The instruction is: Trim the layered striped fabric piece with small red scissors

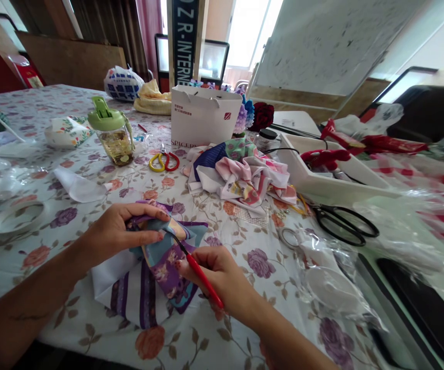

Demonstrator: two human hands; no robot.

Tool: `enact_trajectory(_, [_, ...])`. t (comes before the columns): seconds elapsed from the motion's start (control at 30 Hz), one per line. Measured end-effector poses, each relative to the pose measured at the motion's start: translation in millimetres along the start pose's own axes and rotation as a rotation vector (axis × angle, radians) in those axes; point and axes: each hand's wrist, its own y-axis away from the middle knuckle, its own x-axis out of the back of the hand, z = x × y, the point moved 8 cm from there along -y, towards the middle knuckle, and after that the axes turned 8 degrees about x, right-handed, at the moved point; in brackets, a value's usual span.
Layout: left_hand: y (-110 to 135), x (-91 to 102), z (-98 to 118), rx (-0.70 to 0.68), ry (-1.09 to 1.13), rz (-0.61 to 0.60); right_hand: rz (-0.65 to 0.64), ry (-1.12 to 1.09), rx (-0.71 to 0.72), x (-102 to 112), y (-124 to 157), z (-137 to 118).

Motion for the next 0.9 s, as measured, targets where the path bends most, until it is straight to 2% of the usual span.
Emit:
enact_trajectory(0.33, [1.6, -2.4, 8.4, -0.058, -0.134, 0.095, 0.001, 0.015, 0.005, -1.2, -0.6, -4.0])
enact_trajectory(0.73, [-2.3, -0.9, 0.2, -0.044, -0.01, 0.04, -0.001, 0.017, -0.01, 0.5, -1.1, -0.5])
enact_trajectory(0.9, [-2.3, -0.9, 3.9, -0.092, 0.007, 0.045, -0.003, 0.022, 0.002, -1.4, -0.6, -2.8])
